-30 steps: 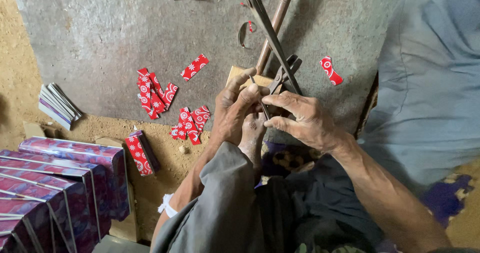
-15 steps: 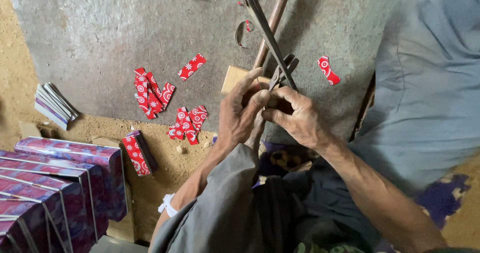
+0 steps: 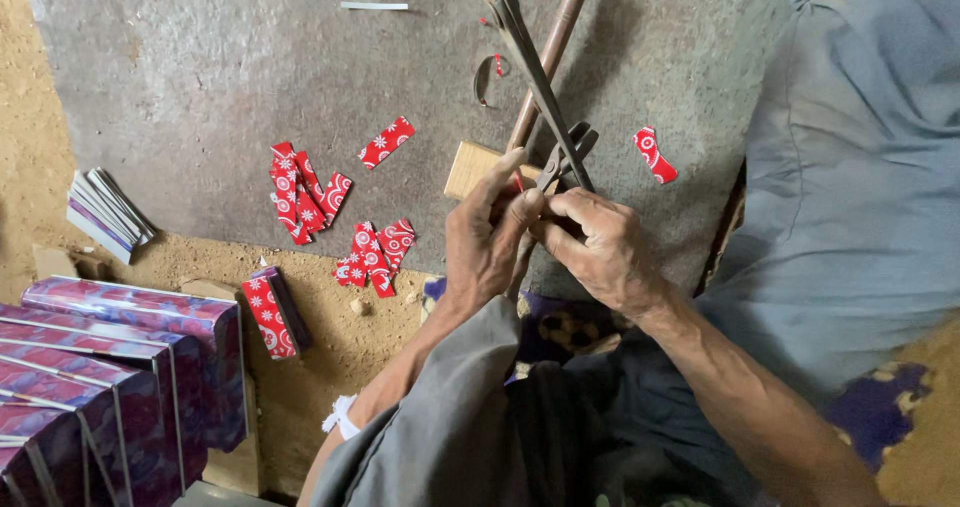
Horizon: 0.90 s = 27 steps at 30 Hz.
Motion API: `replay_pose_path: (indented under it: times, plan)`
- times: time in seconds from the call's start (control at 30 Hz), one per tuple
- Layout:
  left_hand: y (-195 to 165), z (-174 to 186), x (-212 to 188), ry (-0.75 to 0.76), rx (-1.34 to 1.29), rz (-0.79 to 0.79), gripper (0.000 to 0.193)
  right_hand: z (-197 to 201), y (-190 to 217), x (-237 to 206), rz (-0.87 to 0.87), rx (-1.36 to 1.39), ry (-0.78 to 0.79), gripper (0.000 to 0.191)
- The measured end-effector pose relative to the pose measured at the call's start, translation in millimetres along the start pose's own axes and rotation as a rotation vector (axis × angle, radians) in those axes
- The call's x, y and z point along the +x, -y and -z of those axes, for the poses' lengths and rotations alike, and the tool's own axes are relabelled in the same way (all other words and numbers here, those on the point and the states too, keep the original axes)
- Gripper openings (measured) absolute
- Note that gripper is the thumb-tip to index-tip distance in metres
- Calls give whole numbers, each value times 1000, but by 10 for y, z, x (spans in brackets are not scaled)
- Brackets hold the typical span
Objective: The person sits on the floor cutting red patterned paper into small pieces with a knife, then operates a large foot-assisted shears to cut strips of the patterned paper, setting cut pieces aside in piles.
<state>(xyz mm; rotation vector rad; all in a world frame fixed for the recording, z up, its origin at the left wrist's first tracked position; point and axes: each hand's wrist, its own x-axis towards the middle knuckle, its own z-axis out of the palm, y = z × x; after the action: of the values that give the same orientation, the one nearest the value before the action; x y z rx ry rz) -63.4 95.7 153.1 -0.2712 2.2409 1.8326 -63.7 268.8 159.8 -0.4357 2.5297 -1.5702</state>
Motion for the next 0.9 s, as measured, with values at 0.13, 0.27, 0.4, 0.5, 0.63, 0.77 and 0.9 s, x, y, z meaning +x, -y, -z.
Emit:
replay_pose_path:
  times: [0.13, 0.27, 0.4, 0.5, 0.63, 0.77, 0.9]
  plan:
    - [-12, -13, -2, -6, -108, 57, 48, -23, -138, -49, -224, 234, -92, 19]
    - [73, -43, 50, 57, -290, 201, 33, -17, -296, -116, -412, 432, -34, 18]
    - [132, -72, 21, 44, -270, 185, 36, -36, -331, -150, -420, 451, -20, 18]
    - [122, -83, 9, 42, -256, 173, 38, -22, -316, -151, -438, 465, -35, 17]
    - [46, -174, 96, 156, -248, 63, 40, 79, -341, -162, -372, 476, -132, 22]
    - [-64, -314, 180, 215, -227, 136, 40, 203, -405, -152, -372, 304, -200, 16]
    - [-112, -337, 231, 234, 17, 67, 48, 493, -611, 102, -103, -223, -305, 5]
